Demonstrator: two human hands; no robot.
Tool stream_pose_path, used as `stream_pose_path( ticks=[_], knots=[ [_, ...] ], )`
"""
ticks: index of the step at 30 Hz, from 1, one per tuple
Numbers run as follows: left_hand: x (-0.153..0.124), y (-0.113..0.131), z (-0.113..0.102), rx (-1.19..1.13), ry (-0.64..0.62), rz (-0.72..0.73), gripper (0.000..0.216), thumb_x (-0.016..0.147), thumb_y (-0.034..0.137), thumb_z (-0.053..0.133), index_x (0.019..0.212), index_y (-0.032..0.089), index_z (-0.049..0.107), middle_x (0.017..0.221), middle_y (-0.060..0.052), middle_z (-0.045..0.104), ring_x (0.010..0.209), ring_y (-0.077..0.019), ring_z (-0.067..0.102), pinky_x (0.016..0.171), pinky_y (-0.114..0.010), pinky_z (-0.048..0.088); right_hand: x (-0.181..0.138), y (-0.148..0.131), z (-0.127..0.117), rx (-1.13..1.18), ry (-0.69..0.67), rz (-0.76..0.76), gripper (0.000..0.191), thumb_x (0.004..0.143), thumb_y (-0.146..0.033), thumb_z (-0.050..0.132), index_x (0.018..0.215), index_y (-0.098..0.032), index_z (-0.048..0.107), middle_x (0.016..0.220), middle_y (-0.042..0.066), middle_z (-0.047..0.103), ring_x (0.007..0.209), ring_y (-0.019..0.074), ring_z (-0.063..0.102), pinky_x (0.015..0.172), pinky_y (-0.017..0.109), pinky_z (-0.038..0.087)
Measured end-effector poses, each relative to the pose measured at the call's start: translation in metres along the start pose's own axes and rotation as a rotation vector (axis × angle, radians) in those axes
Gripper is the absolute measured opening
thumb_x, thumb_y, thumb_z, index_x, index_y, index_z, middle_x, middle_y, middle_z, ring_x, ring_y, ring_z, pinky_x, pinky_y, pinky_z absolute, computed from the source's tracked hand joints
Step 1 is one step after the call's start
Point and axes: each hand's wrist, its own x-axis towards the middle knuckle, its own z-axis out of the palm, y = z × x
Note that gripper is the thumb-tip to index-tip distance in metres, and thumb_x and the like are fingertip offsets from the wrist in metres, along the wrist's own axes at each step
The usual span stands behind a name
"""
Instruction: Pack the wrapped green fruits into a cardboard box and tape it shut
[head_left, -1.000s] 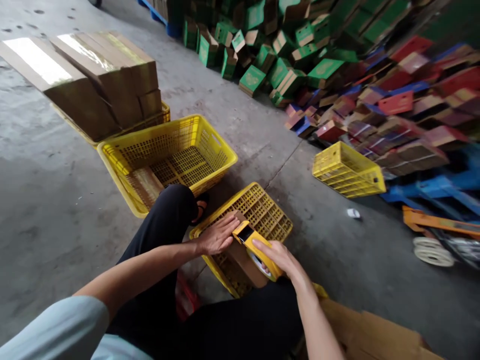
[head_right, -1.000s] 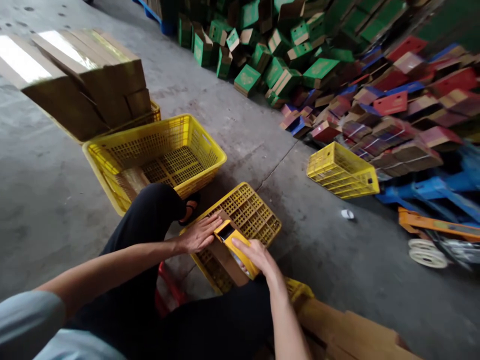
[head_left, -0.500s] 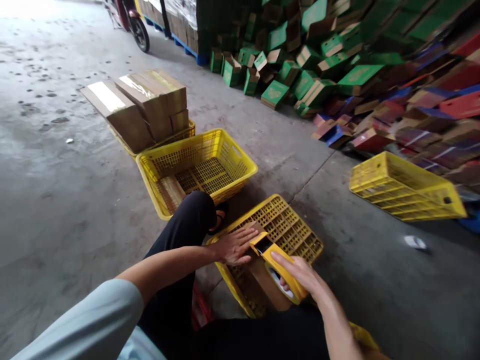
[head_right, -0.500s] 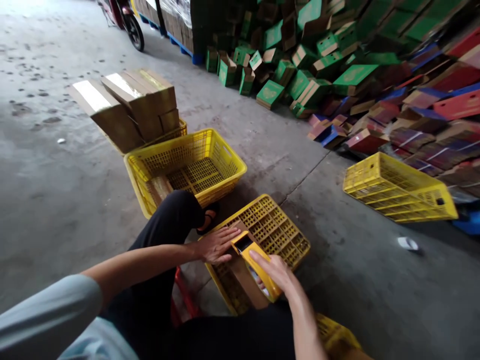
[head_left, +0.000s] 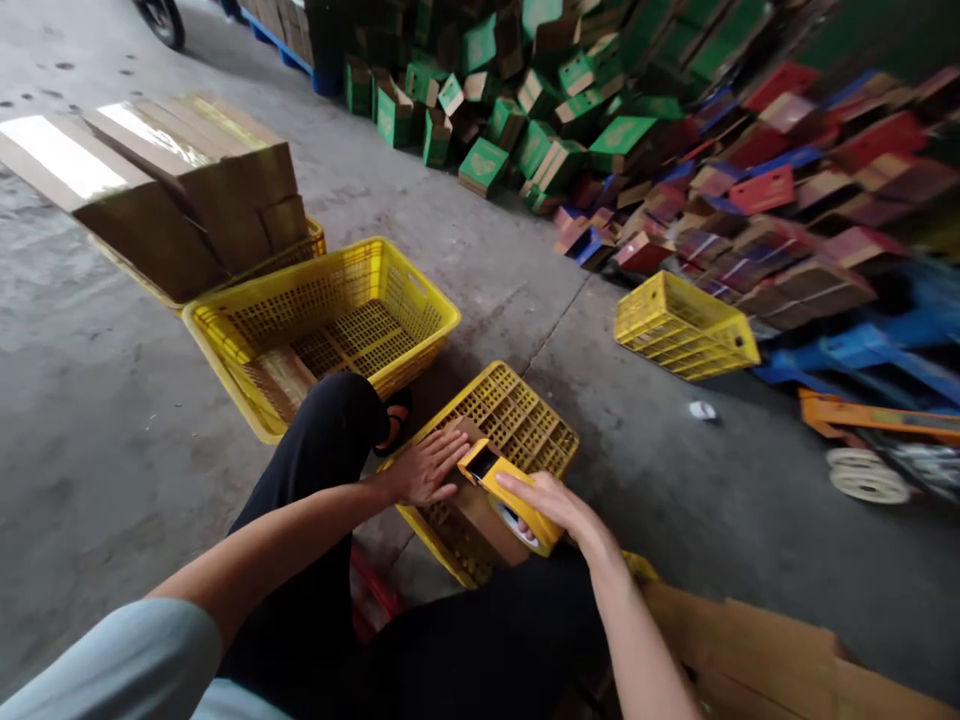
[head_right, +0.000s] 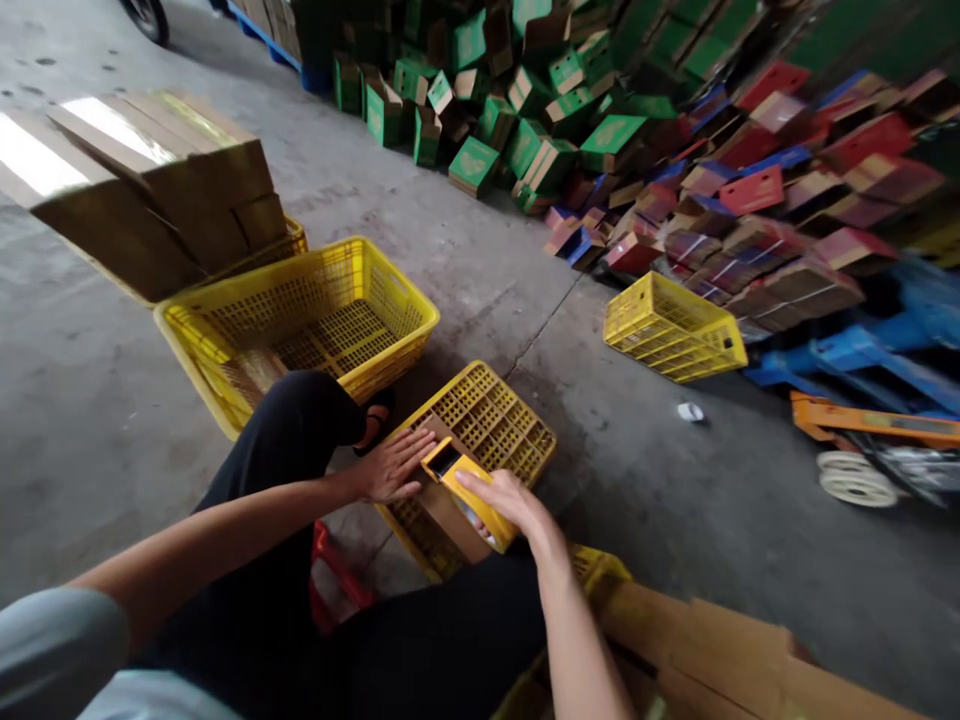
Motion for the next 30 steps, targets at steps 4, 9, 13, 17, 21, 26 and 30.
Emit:
stream_pose_path(
  ticks=[4, 9, 13, 17, 21, 26, 30],
  knots=[
    [-0.001, 0.002, -0.002, -0.001, -0.024, -0.018, 0.083, 0.110, 0.054, 0.036, 0.173, 0.010, 0.005, 0.174, -0.023, 0.027, 0.163, -0.0349, 0.026, 0.132, -0.054, 0.025, -0.007, 0.009, -0.001, 0.037, -0.005, 0.017, 0.045, 0.099, -0.059, 0.060, 0.086, -0.017, 0.068, 0.066, 0.010, 0.070, 0.054, 0.0202, 0.069, 0.049, 0.027, 0.056],
    [-0.001, 0.007, -0.003, 0.036, -0.023, -0.008, 0.087, 0.109, 0.060, 0.036, 0.172, 0.009, 0.007, 0.174, -0.023, 0.028, 0.163, -0.0366, 0.024, 0.132, -0.056, 0.023, -0.010, 0.007, 0.001, 0.047, 0.016, 0.015, 0.044, 0.098, -0.058, 0.062, 0.086, -0.017, 0.068, 0.064, 0.009, 0.069, 0.053, 0.0198, 0.067, 0.049, 0.029, 0.058],
    [0.003, 0.018, 0.005, 0.080, -0.012, -0.020, 0.100, 0.105, 0.072, 0.037, 0.171, 0.003, 0.007, 0.172, -0.030, 0.027, 0.162, -0.0418, 0.023, 0.130, -0.059, 0.024, -0.014, 0.002, 0.004, 0.037, 0.049, 0.013, 0.043, 0.098, -0.057, 0.062, 0.086, -0.017, 0.069, 0.060, 0.008, 0.068, 0.051, 0.0194, 0.065, 0.048, 0.029, 0.057],
    [0.008, 0.025, 0.008, 0.065, -0.006, 0.011, 0.111, 0.100, 0.080, 0.037, 0.170, 0.000, 0.006, 0.171, -0.032, 0.027, 0.161, -0.0414, 0.026, 0.129, -0.057, 0.028, -0.015, 0.002, 0.005, 0.030, 0.060, 0.027, 0.044, 0.098, -0.059, 0.062, 0.083, -0.018, 0.068, 0.058, 0.009, 0.067, 0.048, 0.0190, 0.064, 0.045, 0.028, 0.055],
    [0.010, 0.026, 0.005, 0.049, -0.026, 0.031, 0.119, 0.095, 0.087, 0.037, 0.169, -0.003, 0.013, 0.170, -0.032, 0.032, 0.161, -0.0423, 0.027, 0.130, -0.055, 0.028, -0.012, 0.007, 0.003, 0.019, 0.037, -0.008, 0.048, 0.096, -0.063, 0.063, 0.079, -0.018, 0.068, 0.060, 0.010, 0.069, 0.050, 0.0186, 0.065, 0.047, 0.028, 0.056],
    [0.011, 0.024, 0.007, 0.031, -0.043, 0.048, 0.120, 0.093, 0.089, 0.036, 0.168, -0.003, 0.018, 0.169, -0.032, 0.033, 0.160, -0.0420, 0.029, 0.129, -0.053, 0.030, -0.012, 0.012, 0.000, -0.019, 0.024, 0.007, 0.051, 0.097, -0.063, 0.062, 0.077, -0.017, 0.069, 0.063, 0.011, 0.071, 0.053, 0.0194, 0.067, 0.052, 0.029, 0.060],
    [0.011, 0.026, 0.010, 0.060, -0.062, 0.065, 0.119, 0.093, 0.089, 0.036, 0.169, -0.001, 0.018, 0.169, -0.030, 0.033, 0.161, -0.0419, 0.027, 0.129, -0.054, 0.028, -0.021, 0.021, -0.003, -0.024, 0.022, 0.059, 0.049, 0.099, -0.060, 0.060, 0.081, -0.016, 0.070, 0.065, 0.013, 0.072, 0.054, 0.0203, 0.068, 0.053, 0.029, 0.060]
  ],
)
